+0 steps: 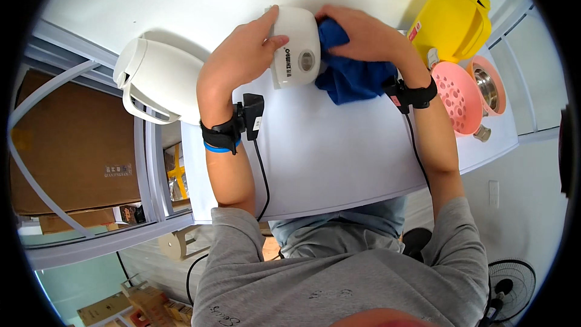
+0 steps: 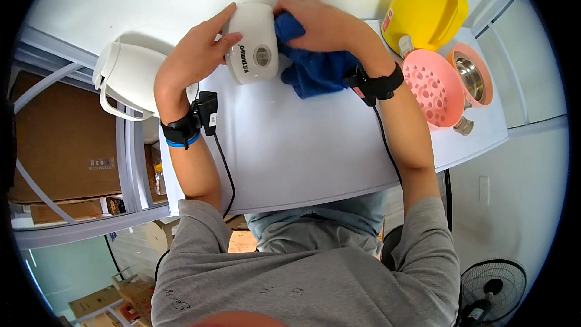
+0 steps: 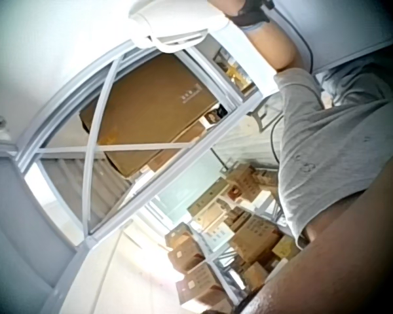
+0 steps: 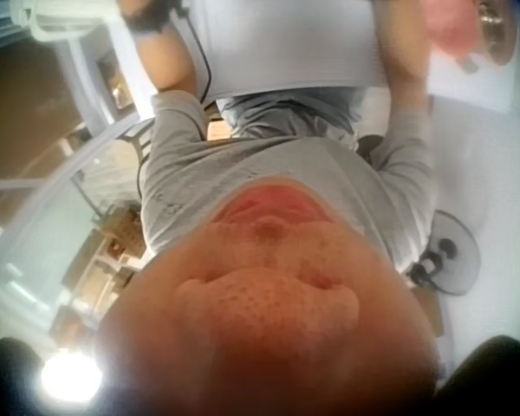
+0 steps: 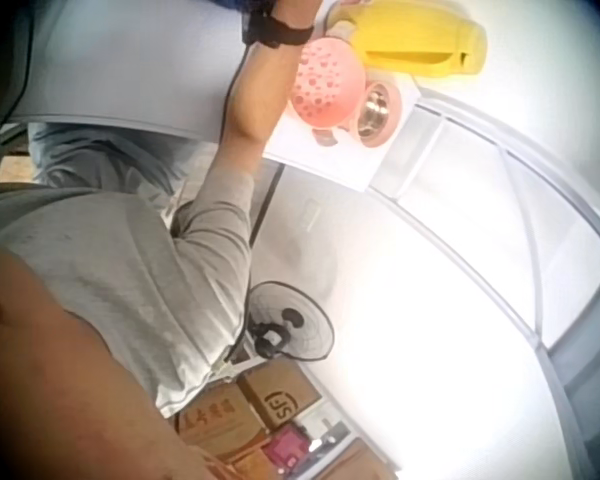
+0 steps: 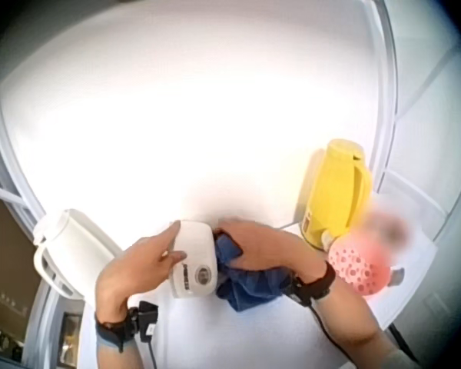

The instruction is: The person wipes a pink steamer base with a blue cloth, then wipes a white appliance base. They place a pink perforated tray into the steamer, add a metal bowl, and secure the pink lid. Finally, they wipe a white kettle.

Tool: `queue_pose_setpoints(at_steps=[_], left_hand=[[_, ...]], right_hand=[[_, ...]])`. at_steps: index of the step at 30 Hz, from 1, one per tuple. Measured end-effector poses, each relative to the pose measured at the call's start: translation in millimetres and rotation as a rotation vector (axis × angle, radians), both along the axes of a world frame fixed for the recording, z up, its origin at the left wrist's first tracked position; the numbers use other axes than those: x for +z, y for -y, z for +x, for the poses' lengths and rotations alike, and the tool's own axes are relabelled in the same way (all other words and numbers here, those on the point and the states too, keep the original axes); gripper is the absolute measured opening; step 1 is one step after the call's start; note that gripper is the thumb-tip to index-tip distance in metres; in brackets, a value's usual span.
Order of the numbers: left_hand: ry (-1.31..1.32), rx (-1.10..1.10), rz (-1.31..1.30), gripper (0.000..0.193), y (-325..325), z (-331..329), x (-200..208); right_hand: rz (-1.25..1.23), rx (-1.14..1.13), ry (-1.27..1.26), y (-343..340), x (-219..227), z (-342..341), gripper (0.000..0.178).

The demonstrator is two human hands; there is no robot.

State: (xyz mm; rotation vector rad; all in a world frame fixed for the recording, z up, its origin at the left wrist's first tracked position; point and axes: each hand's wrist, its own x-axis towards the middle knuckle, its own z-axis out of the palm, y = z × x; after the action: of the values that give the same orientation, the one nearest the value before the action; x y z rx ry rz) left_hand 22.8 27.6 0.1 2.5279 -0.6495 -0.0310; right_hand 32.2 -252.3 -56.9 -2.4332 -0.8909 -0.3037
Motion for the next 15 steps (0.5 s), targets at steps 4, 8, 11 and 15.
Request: queue_pose_setpoints(at_steps=[4, 8, 11, 15], left_hand=[[-0.051, 0.001, -0.017, 0.062, 1.9, -3.6, 6.7], [-0.052, -0.007, -0.043, 0.062, 0.8, -1.6, 3.9], [-0.041, -0.001, -0.046, 0.062, 0.6, -2.2, 1.3], [-0.037, 0.025, 0.014, 0.063, 5.6, -3.6, 5.6]], right_hand=[[0.178, -0.136, 0.17, -0.9, -19.7, 10.7, 0.063], [-0.103, -0.204, -0.247, -10.1, -42.8, 5.9, 0.103], [-0.385, -0.191, -0.371, -25.3, -15.4, -13.0, 0.107], [-0.46, -0.055, -0.358, -18.6, -5.8, -17.7, 0.104]])
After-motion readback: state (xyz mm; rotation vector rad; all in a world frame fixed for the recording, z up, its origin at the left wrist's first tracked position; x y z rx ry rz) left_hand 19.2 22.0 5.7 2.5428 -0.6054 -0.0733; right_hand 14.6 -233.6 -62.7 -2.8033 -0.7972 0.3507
